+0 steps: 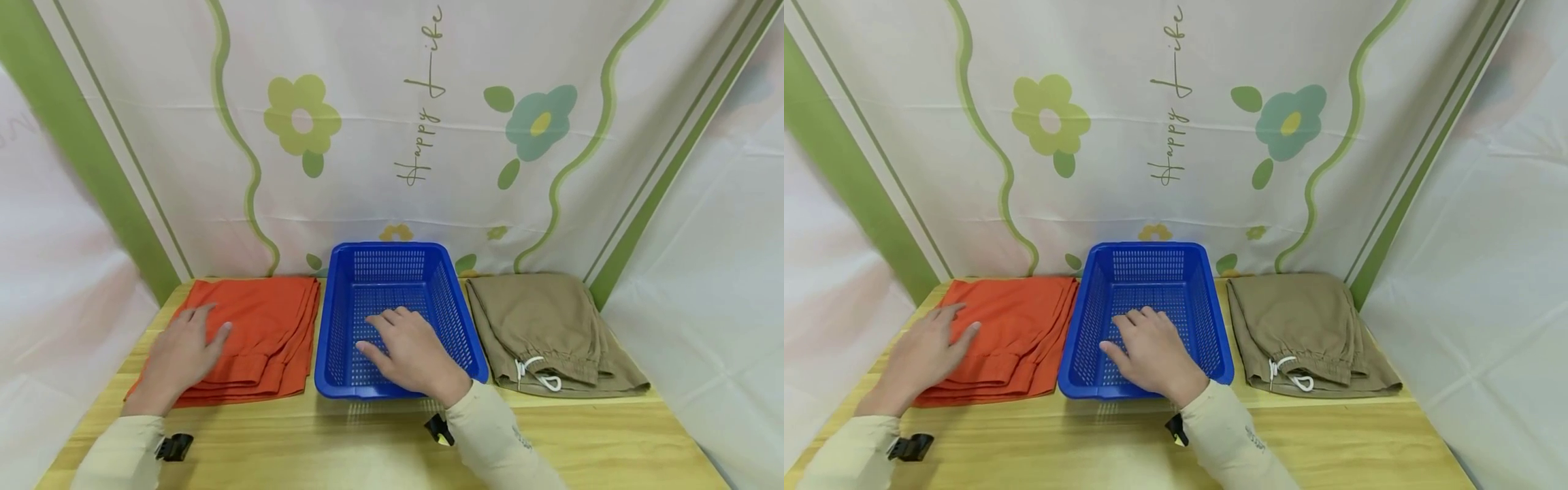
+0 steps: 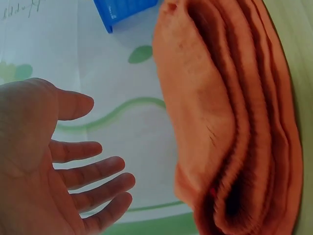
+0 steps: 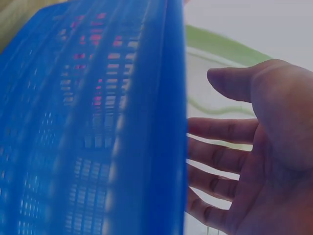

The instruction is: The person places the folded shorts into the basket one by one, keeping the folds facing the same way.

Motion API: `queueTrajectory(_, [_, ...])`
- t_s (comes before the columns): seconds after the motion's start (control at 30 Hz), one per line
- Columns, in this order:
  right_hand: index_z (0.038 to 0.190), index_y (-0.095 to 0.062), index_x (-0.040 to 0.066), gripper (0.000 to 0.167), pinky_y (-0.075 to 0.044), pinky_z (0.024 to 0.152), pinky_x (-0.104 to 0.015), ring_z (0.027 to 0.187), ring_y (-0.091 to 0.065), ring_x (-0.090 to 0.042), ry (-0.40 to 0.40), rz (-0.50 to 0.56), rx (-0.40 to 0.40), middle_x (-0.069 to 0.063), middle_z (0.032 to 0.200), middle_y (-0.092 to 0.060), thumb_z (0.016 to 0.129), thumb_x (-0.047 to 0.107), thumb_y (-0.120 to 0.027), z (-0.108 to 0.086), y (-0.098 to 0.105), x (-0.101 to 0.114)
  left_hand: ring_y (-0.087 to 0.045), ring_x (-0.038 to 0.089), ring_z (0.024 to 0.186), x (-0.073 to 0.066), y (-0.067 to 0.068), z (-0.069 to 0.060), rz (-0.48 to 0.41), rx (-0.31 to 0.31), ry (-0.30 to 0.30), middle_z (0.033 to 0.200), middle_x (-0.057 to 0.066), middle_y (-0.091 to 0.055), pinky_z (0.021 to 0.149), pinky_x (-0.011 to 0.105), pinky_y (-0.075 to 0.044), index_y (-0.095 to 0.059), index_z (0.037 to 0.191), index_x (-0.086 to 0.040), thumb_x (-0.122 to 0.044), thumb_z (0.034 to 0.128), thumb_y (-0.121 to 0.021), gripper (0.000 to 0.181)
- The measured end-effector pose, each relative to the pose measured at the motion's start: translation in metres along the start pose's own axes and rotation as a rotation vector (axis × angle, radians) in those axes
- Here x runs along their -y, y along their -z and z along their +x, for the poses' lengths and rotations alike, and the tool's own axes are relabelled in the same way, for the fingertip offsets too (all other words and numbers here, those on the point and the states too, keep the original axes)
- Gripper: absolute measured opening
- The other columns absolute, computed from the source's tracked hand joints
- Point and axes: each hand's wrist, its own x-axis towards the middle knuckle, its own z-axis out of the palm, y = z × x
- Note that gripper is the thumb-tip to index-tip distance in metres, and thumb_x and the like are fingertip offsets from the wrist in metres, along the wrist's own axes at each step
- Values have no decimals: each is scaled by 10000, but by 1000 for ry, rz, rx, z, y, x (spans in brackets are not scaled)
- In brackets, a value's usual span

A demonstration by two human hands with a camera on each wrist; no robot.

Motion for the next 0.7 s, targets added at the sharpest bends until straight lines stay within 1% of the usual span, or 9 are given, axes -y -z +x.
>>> queueTrajectory(0.13, [1367,-629,103,500,-462,1047,-469,1211,-593,-266,-1,20,33,-70,1309,-656,1058,473,-495,7,-3,14,-477,634,1057,15,0,-2,-8,42,60,1287,442,-455,777,722,-425,-444,1394,162,-362,1048,-535,634])
queueTrajectory(0.23, [1381,-617,110,502,-420,1096,-481,1263,-568,-270,-10,22,56,-71,1341,-638,1057,473,-497,11,-7,22,-438,659,1045,28,0,-5,-6,82,116,1291,480,-406,776,739,-400,-389,1420,187,-409,1055,-498,708])
queueTrajectory(0.37, [1380,-616,105,501,-416,1100,-474,1272,-561,-266,-7,22,71,-70,1335,-638,1056,471,-502,15,-12,32,-379,681,1039,44,0,-9,-8,122,180,1289,518,-343,784,761,-356,-321,1439,220,-413,1058,-470,753])
queueTrajectory(0.47, [1378,-618,100,509,-426,1089,-473,1263,-563,-265,4,30,75,-67,1319,-643,1054,475,-503,17,-15,37,-369,687,1019,54,1,-10,-12,154,221,1261,536,-329,778,760,-347,-305,1420,244,-424,1057,-457,775])
queueTrajectory(0.57, [1378,-619,100,511,-430,1085,-470,1262,-564,-263,12,25,70,-63,1309,-646,1053,477,-503,19,-18,40,-367,692,997,62,2,-10,-23,226,276,1225,553,-315,777,750,-354,-282,1386,280,-497,1053,-418,857])
queueTrajectory(0.7, [1364,-629,105,499,-436,1078,-457,1245,-573,-251,24,7,50,-55,1288,-653,1052,474,-507,21,-21,44,-397,690,981,70,3,-8,-56,333,343,1194,565,-307,769,712,-388,-244,1366,324,-603,1035,-356,991])
